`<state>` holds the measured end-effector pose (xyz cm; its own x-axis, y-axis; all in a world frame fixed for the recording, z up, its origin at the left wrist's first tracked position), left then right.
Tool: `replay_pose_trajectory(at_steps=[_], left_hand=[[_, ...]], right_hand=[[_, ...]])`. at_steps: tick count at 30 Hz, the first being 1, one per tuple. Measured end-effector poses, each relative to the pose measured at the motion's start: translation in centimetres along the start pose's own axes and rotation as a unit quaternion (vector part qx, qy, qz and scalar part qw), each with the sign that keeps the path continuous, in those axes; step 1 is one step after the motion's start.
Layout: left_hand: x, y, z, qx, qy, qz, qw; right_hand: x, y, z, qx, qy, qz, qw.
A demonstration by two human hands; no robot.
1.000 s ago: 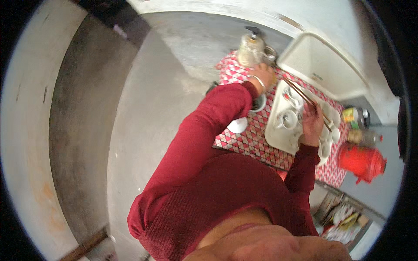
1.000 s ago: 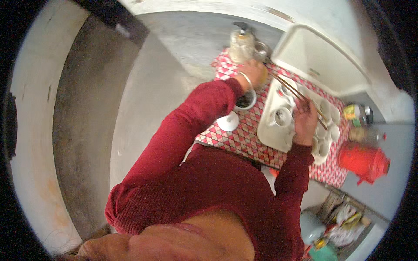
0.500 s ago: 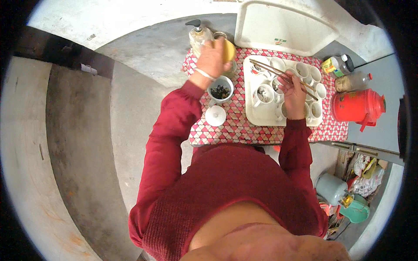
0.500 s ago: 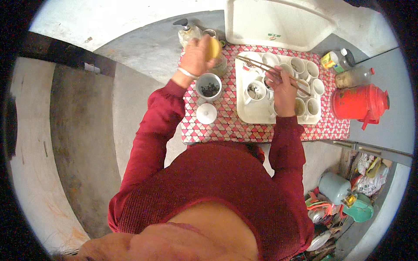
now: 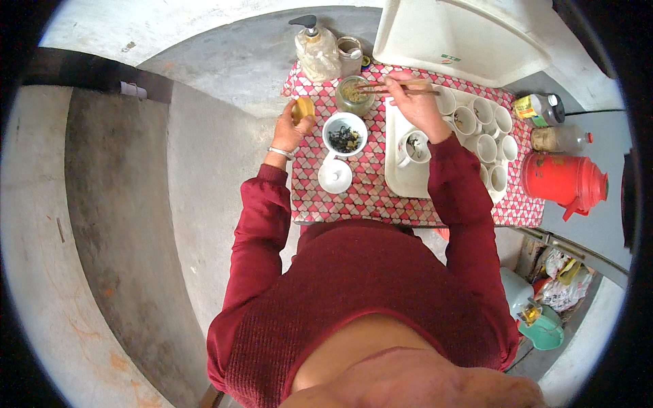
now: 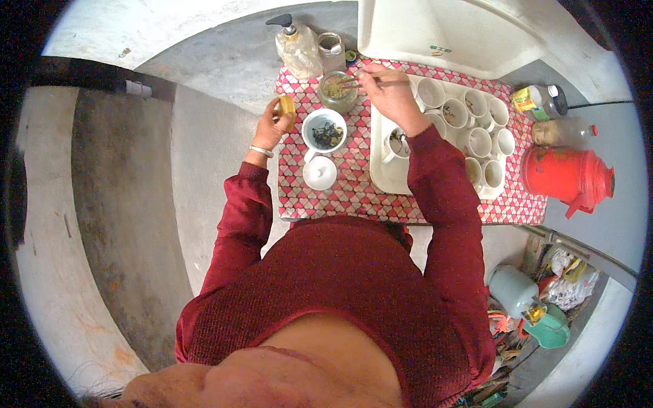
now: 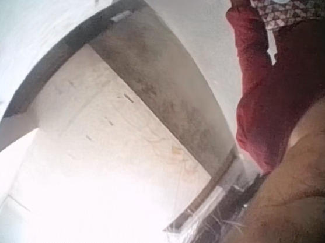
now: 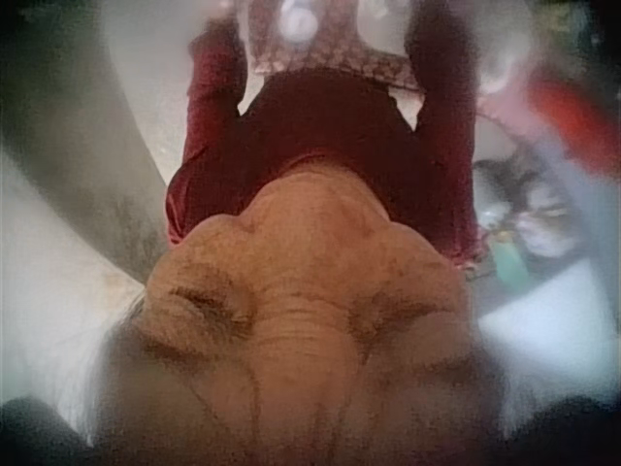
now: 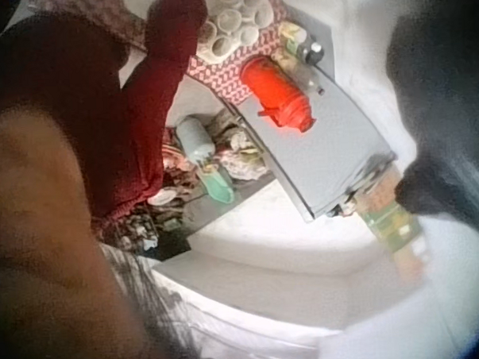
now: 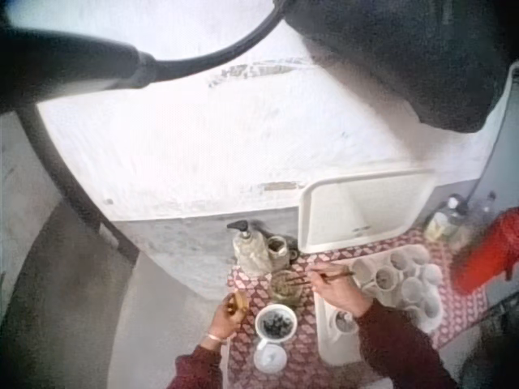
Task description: The person adds small dried items to several cups using chopsticks, pours liquid from a plastic bottle into a container, retrieves a small plastic bag from a refrigerator, and handles a red thermos.
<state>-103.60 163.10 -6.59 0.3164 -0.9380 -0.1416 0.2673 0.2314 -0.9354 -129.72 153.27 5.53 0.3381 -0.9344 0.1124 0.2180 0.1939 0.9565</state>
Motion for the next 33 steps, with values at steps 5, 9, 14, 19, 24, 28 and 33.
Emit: replay_pose_trajectory(at_steps=[5,9,14,19,24,28,33], left_hand=[[1.4,1.2,-2.4,0.21,-0.033,-0.127,0.969],[2.3,1.8,-4.4,0.297,0.021,-0.192,0.935],[2.2,1.8,-4.8,0.317,0.035,-0.213,0.924],[1.1,0.1,-4.3,0.233,0.076,-0.177,0.953],[0.4,0.7,-4.0,0.22,0.067,-0.181,0.956],[0.1,0.4,-3.9,0.213,0.06,-0.168,0.961],[-0.5,1.2,-3.4,0.208,0.051,-0.144,0.966]], right_hand=[[2.6,-1.9,-3.1,-0.098,0.071,-0.023,0.992],[3.7,-4.7,-4.8,-0.124,0.081,0.024,0.989],[3.9,-5.6,-4.5,-0.056,0.02,0.043,0.997],[3.5,-5.1,-3.1,-0.067,-0.019,0.127,0.989],[3.7,-1.4,-3.8,-0.125,0.068,0.164,0.976],[3.9,-1.1,-5.4,-0.164,0.117,0.217,0.955],[5.1,-2.1,-6.6,-0.195,0.12,0.241,0.943]])
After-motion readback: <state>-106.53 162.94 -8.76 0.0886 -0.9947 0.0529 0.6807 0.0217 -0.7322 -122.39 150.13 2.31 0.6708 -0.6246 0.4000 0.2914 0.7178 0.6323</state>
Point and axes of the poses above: each hand's wrist, its own x-axis towards the middle knuckle, its own z-axis out of the back of the hand, y = z × x, the point moved 7 cm from there along x, towards the middle knuckle, and after that the axes turned 3 degrees about -y, right-handed, at the moved point
